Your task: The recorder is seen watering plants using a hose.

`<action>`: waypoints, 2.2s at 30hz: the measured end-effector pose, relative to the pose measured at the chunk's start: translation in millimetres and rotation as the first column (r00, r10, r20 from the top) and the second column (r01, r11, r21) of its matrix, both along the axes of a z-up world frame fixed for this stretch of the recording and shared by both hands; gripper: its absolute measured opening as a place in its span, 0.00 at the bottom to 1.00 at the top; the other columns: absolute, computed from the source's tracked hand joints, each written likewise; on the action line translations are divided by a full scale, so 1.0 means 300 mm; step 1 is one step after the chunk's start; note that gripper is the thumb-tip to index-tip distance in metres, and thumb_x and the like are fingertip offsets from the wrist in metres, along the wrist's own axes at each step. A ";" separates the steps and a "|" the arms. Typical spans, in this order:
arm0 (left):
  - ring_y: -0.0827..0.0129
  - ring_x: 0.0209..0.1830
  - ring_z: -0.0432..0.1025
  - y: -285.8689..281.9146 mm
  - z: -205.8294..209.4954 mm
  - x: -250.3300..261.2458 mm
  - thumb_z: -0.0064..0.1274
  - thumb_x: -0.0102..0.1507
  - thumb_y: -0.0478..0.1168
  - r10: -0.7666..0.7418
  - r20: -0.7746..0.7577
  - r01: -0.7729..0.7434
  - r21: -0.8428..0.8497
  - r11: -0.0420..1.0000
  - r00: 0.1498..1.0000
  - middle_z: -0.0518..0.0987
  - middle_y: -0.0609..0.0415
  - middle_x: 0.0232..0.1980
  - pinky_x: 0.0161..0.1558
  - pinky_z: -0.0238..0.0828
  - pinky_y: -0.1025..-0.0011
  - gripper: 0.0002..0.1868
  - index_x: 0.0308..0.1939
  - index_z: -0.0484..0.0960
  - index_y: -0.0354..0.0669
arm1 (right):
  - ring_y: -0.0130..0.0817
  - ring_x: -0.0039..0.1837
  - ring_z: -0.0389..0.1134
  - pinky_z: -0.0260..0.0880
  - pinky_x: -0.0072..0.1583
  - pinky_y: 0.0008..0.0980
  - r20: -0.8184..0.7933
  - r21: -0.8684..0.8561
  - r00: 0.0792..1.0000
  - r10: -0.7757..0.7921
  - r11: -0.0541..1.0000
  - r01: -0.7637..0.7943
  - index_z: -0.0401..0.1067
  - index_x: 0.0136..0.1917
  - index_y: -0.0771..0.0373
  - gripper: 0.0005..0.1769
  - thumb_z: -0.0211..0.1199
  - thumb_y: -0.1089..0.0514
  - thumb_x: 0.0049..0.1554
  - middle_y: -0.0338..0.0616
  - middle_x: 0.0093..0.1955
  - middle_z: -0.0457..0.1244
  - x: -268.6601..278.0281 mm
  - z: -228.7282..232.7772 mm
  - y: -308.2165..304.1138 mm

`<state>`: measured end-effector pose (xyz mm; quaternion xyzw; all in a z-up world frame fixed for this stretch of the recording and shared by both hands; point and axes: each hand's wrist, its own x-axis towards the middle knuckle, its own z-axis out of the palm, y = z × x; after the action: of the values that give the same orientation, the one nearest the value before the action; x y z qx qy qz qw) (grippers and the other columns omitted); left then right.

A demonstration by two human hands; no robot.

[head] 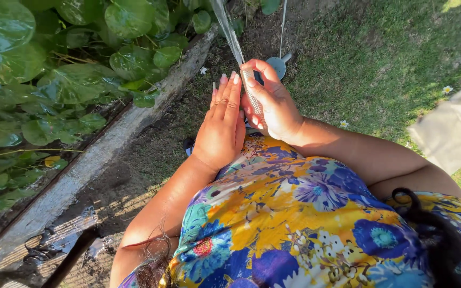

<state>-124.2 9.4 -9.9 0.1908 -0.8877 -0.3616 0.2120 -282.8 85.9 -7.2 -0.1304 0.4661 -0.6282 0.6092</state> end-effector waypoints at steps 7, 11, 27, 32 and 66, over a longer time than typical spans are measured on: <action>0.36 0.82 0.51 0.076 0.016 -0.125 0.45 0.65 0.29 0.027 0.019 -0.026 -0.017 1.000 0.999 0.57 0.32 0.80 0.81 0.45 0.47 0.38 0.79 0.51 0.29 | 0.23 0.28 0.56 0.54 0.29 0.25 -0.009 -0.072 1.000 0.011 0.997 -0.012 0.57 0.72 0.48 0.18 0.52 0.49 0.71 0.37 0.33 0.59 -0.126 -0.064 0.060; 0.38 0.83 0.50 0.094 0.011 -0.168 0.45 0.65 0.29 0.044 0.018 -0.043 -0.042 0.998 0.999 0.57 0.33 0.80 0.82 0.44 0.47 0.38 0.79 0.50 0.28 | 0.23 0.31 0.57 0.55 0.31 0.26 0.053 -0.089 0.999 -0.011 0.996 0.016 0.57 0.73 0.50 0.20 0.54 0.52 0.70 0.35 0.37 0.60 -0.173 -0.106 0.063; 0.39 0.82 0.52 0.089 0.020 -0.228 0.45 0.67 0.31 0.047 0.074 -0.044 -0.045 0.998 0.996 0.59 0.33 0.79 0.81 0.45 0.49 0.36 0.78 0.51 0.28 | 0.26 0.26 0.56 0.57 0.26 0.28 -0.113 0.140 0.992 0.050 0.990 -0.034 0.61 0.68 0.52 0.17 0.50 0.48 0.68 0.36 0.31 0.58 -0.233 -0.044 0.019; 0.39 0.81 0.52 0.060 0.011 -0.211 0.45 0.66 0.31 0.050 0.075 -0.049 -0.014 0.999 0.996 0.60 0.33 0.78 0.80 0.47 0.49 0.36 0.78 0.52 0.30 | 0.26 0.26 0.57 0.56 0.26 0.28 -0.126 0.227 0.988 0.090 0.972 -0.060 0.63 0.67 0.50 0.15 0.49 0.49 0.68 0.38 0.33 0.59 -0.211 -0.065 -0.018; 0.39 0.83 0.48 0.132 -0.049 0.080 0.46 0.65 0.29 0.427 0.169 -0.435 0.013 0.900 0.888 0.55 0.34 0.81 0.81 0.45 0.49 0.40 0.80 0.50 0.32 | 0.23 0.27 0.55 0.52 0.26 0.25 -0.063 0.286 0.846 0.530 0.821 -0.493 0.63 0.66 0.49 0.14 0.50 0.53 0.68 0.36 0.33 0.58 0.040 -0.109 -0.182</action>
<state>-100.2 48.9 -24.6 0.4170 -0.8280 -0.3110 0.2094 -270.9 31.3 -39.8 -0.2135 0.5332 -0.3642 0.7331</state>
